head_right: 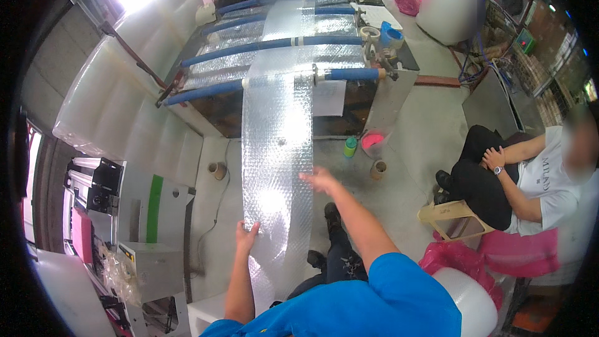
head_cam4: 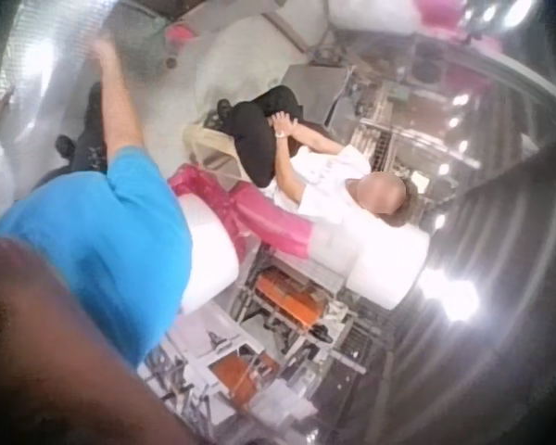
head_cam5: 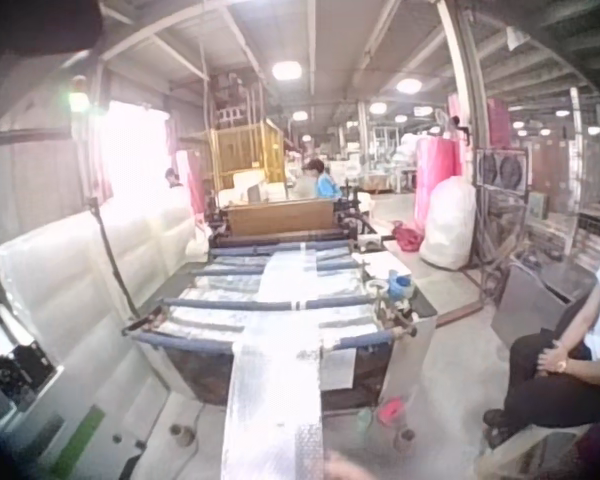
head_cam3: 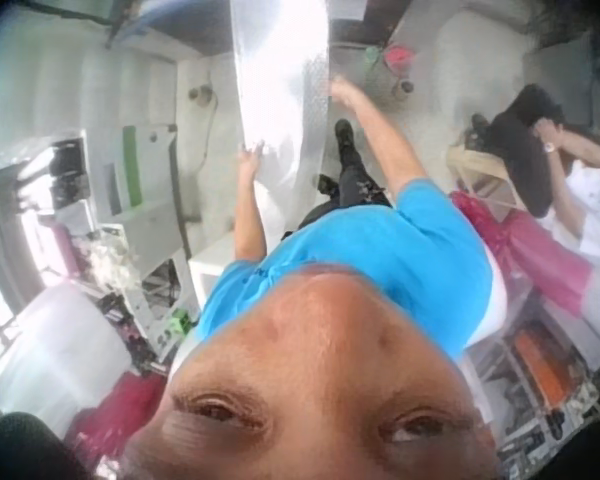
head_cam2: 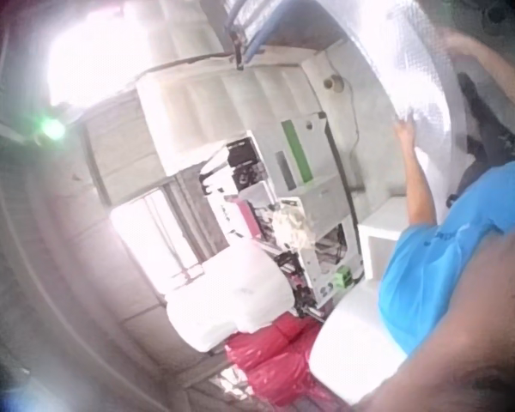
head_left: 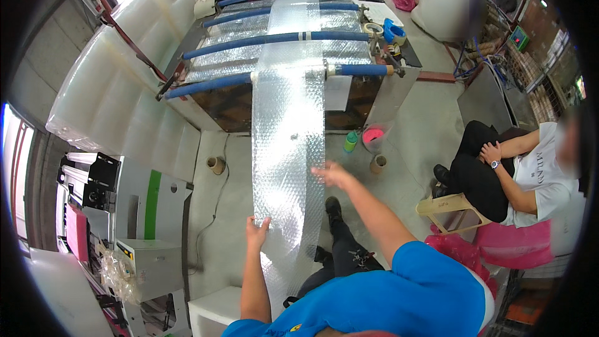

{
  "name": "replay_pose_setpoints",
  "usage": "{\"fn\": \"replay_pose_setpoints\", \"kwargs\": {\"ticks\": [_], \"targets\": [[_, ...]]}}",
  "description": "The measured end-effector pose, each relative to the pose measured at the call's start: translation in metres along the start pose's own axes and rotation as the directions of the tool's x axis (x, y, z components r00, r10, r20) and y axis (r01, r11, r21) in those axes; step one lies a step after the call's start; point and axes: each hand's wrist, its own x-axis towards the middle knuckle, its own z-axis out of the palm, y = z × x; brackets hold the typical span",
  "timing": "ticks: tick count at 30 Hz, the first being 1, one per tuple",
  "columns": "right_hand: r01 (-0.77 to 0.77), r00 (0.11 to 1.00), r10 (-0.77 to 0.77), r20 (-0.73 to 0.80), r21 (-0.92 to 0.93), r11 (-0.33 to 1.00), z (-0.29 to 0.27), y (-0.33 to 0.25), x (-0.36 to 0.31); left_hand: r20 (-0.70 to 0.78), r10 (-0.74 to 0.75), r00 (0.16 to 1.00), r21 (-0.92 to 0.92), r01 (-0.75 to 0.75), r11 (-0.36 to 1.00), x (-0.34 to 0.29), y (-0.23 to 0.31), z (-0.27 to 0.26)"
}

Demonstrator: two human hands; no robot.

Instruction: The person pulls a sheet of bubble wrap from a machine, tears it off, and places it on a table. They then smooth and fold the bubble wrap sheet on the table surface.

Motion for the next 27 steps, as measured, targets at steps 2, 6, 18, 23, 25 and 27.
{"fn": "replay_pose_setpoints", "kwargs": {"ticks": [2, 6, 18, 23, 25, 27], "targets": [[-0.133, 0.987, 0.125, 0.099, 0.078, 0.988, 0.032, 0.044, -0.008, -0.043, -0.009, 0.999, 0.117, 0.014, 0.993, 0.0, 0.0, -0.001], [0.081, 0.997, -0.078, -0.024, 0.211, 0.974, 0.054, 0.069, -0.029, -0.214, 0.049, 0.976, 0.306, 0.02, 0.952, -0.003, -0.007, 0.009], [0.162, 0.984, -0.164, -0.068, -0.032, 0.986, 0.047, 0.087, -0.011, -0.042, -0.017, 0.999, 0.303, 0.029, 0.952, 0.023, -0.06, 0.027], [0.221, 0.967, -0.237, -0.092, -0.16, 0.962, 0.022, 0.076, 0.026, 0.019, -0.006, 1.0, 0.313, 0.0, 0.95, 0.044, 0.008, 0.049], [0.313, 0.934, -0.331, -0.132, -0.137, 0.94, 0.01, 0.056, 0.041, 0.04, 0.051, 0.998, 0.3, -0.06, 0.952, 0.075, -0.018, 0.058], [0.269, 0.94, -0.312, -0.14, -0.262, 0.927, 0.002, 0.019, 0.042, 0.014, 0.138, 0.99, 0.286, -0.137, 0.948, 0.108, -0.032, 0.065]]}}
